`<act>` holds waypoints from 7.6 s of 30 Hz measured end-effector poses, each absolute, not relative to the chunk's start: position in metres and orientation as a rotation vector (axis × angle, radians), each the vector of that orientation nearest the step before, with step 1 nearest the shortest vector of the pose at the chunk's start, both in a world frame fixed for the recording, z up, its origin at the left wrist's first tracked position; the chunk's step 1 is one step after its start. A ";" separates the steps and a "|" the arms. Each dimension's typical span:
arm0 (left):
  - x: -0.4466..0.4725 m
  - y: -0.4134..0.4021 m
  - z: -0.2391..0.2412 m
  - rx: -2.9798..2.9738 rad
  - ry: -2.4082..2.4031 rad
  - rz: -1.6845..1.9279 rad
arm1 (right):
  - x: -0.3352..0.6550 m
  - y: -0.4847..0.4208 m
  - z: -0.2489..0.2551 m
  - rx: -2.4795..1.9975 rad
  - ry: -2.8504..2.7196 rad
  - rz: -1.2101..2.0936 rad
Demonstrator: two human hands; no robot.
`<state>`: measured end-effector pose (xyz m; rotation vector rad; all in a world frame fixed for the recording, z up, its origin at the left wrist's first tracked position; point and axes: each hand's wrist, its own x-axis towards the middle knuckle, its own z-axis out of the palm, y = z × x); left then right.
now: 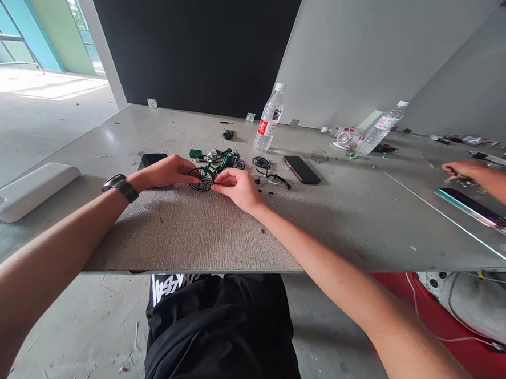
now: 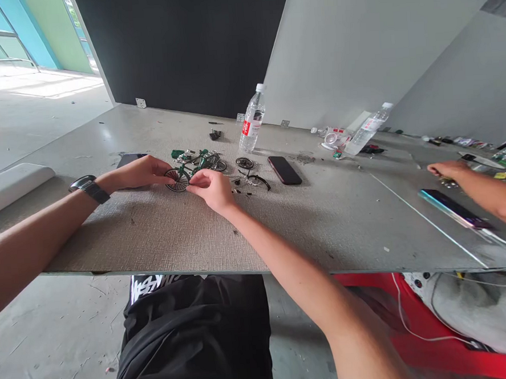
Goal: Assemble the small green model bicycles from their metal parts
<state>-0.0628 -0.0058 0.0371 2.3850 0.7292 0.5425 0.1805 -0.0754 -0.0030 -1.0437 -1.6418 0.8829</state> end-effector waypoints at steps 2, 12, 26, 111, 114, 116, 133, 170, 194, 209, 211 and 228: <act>-0.063 -0.006 0.037 2.387 0.738 0.538 | 0.181 -0.076 -0.003 -1.035 -1.646 0.880; -0.062 -0.007 0.039 2.385 0.714 0.542 | 0.180 -0.077 -0.001 -1.041 -1.667 0.860; -0.063 -0.008 0.040 2.376 0.697 0.547 | 0.180 -0.077 -0.003 -1.133 -1.590 0.805; -0.063 -0.002 0.035 2.388 0.627 0.511 | 0.150 -0.097 0.035 -0.924 -2.829 -0.729; -0.062 -0.002 0.034 2.358 0.675 0.480 | 0.149 -0.092 0.034 -0.849 -2.852 -0.797; -0.062 -0.002 0.034 2.334 0.688 0.464 | 0.149 -0.090 0.034 -0.799 -2.860 -0.822; -0.063 0.004 0.030 2.302 0.588 0.501 | 0.159 -0.098 0.039 -1.075 -2.742 -0.324; -0.060 -0.002 0.033 2.414 0.653 0.564 | 0.125 -0.107 0.028 -0.957 -2.726 -0.324; -0.059 -0.001 0.031 2.314 0.646 0.482 | 0.141 -0.104 0.025 -0.884 -2.179 0.452; -0.059 -0.001 0.030 2.312 0.659 0.492 | 0.140 -0.111 0.020 -0.940 -2.237 0.631; -0.059 0.000 0.029 2.299 0.667 0.496 | 0.140 -0.112 0.021 -0.945 -2.250 0.611; -0.056 0.007 0.019 2.223 0.618 0.489 | 0.144 -0.109 0.023 -1.018 -2.609 0.046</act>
